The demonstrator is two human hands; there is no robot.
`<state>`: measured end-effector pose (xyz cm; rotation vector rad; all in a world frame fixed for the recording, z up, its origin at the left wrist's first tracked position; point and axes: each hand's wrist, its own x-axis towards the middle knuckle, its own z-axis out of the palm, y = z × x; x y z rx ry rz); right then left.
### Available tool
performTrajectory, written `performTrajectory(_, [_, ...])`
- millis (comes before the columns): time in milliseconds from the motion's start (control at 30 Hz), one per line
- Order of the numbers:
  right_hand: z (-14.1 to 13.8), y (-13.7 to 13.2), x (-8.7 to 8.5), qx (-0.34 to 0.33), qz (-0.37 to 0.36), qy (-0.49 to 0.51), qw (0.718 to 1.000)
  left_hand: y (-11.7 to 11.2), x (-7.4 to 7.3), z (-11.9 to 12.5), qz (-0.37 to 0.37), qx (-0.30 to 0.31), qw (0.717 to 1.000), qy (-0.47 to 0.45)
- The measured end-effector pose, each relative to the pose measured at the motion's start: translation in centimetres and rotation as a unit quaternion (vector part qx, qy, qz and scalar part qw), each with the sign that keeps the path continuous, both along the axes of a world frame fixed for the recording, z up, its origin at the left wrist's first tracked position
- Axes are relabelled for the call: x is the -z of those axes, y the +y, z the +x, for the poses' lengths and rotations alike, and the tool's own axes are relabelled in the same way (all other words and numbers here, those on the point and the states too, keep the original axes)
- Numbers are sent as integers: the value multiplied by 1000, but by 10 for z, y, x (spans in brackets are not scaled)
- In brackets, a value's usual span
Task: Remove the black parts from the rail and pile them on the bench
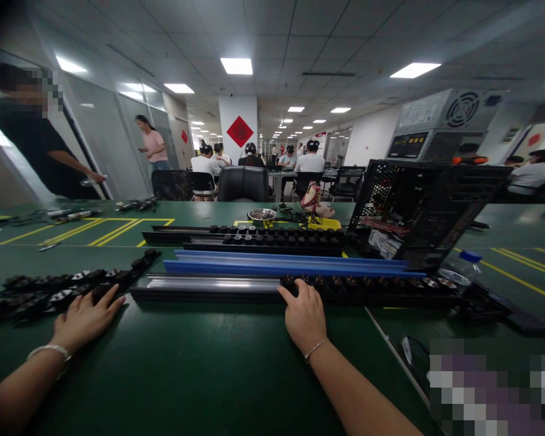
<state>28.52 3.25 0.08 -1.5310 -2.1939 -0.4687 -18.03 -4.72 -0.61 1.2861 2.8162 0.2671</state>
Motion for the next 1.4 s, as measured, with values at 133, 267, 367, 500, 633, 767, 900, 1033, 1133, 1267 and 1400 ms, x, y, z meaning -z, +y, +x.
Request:
performTrajectory(133, [0, 0, 1, 0, 6, -6, 1000, 4, 1, -3, -2, 3, 1000, 15])
performTrajectory(267, [0, -1, 1, 0, 8, -15, 1000, 3, 5, -1, 16, 1, 999, 31])
performTrajectory(367, [-1, -3, 0, 3, 10, -18, 1000, 0, 3, 11, 55, -3, 997, 61])
performTrajectory(500, [-2, -3, -1, 1, 14, -17, 1000, -1, -10, 47, 156, 56, 977, 131])
performTrajectory(633, [-2, -3, 1, 3, 16, -17, 1000, 4, -18, 101, 227, 227, 935, 153])
performTrajectory(767, [-4, -3, 2, 6, 19, -23, 1000, 16, -13, 162, 182, 399, 893, 99])
performTrajectory(900, [-4, -3, 2, 10, 19, -25, 999, 39, -9, 217, 131, 470, 869, 83])
performTrajectory(1033, [-4, -2, 3, 10, 25, -21, 999, 57, -8, 254, 132, 475, 866, 86])
performTrajectory(1133, [-5, -2, 4, 6, 30, -18, 999, 60, -8, 264, 140, 465, 868, 101])
performTrajectory(1267, [-7, -2, 4, 3, 30, -14, 999, 57, -6, 263, 140, 477, 860, 116])
performTrajectory(1400, [-7, -1, 4, -12, 26, -8, 1000, 55, -4, 262, 151, 463, 864, 130])
